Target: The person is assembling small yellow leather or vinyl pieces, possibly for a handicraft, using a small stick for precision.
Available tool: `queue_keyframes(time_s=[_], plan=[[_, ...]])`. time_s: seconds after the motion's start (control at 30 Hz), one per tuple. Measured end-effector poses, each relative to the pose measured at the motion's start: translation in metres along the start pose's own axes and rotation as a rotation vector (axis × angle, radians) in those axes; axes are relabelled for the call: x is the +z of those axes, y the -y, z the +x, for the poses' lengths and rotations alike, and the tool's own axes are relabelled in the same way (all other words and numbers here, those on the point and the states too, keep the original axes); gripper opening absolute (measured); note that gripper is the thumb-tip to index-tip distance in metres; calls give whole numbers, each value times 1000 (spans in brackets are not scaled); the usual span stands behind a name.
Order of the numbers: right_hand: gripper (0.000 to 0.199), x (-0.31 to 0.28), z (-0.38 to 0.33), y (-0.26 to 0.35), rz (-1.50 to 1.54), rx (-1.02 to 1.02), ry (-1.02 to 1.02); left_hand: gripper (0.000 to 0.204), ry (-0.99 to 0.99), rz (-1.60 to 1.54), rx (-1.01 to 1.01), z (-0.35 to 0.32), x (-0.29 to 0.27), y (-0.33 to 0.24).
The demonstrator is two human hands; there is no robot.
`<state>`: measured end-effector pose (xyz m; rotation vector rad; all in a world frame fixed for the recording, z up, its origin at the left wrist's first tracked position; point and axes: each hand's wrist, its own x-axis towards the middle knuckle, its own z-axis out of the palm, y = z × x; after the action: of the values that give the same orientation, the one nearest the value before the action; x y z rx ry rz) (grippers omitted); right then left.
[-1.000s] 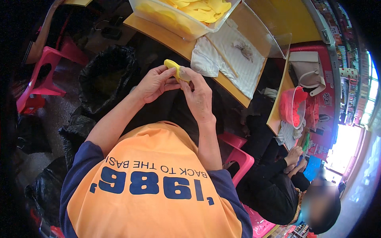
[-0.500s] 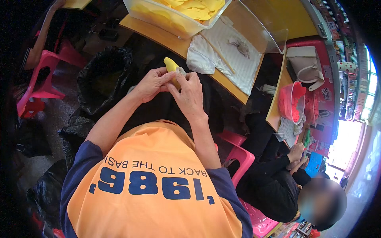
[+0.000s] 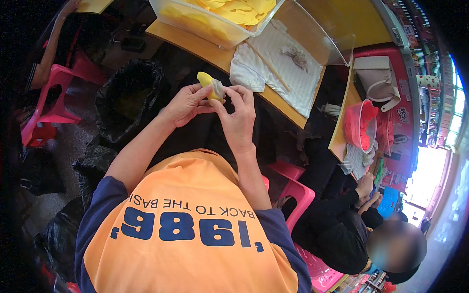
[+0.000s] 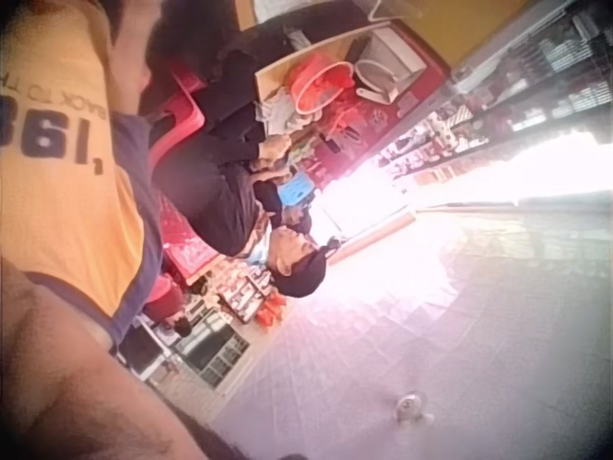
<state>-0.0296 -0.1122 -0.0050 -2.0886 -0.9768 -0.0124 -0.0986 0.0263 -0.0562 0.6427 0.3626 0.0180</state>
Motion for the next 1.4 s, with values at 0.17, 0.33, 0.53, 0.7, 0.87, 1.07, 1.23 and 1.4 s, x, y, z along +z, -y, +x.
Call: queue_keyframes(time_s=[0.17,0.33,0.53,0.7,0.87,1.07,1.23,1.4], plan=[[35,6,-5,6,-140,-70,11,34,-12,75,69,-2,0,1],[37,13,-7,-3,-95,-85,45,37,62,96,8,-2,-3,2],[31,7,3,-16,252,18,32,41,132,114,-106,-4,-2,-2],[22,-25,30,-29,114,40,-514,52,31,273,-202,-1,-7,-5],[19,-38,37,-99,-392,-185,-266,55,26,262,-186,2,-11,-3],[14,-44,36,-85,-204,-55,-474,53,11,265,-184,2,-9,-2],[18,-31,18,-67,-98,82,-308,39,83,333,-114,-2,-4,-5],[30,0,0,-18,557,203,-140,33,101,-53,-18,-1,4,-2]])
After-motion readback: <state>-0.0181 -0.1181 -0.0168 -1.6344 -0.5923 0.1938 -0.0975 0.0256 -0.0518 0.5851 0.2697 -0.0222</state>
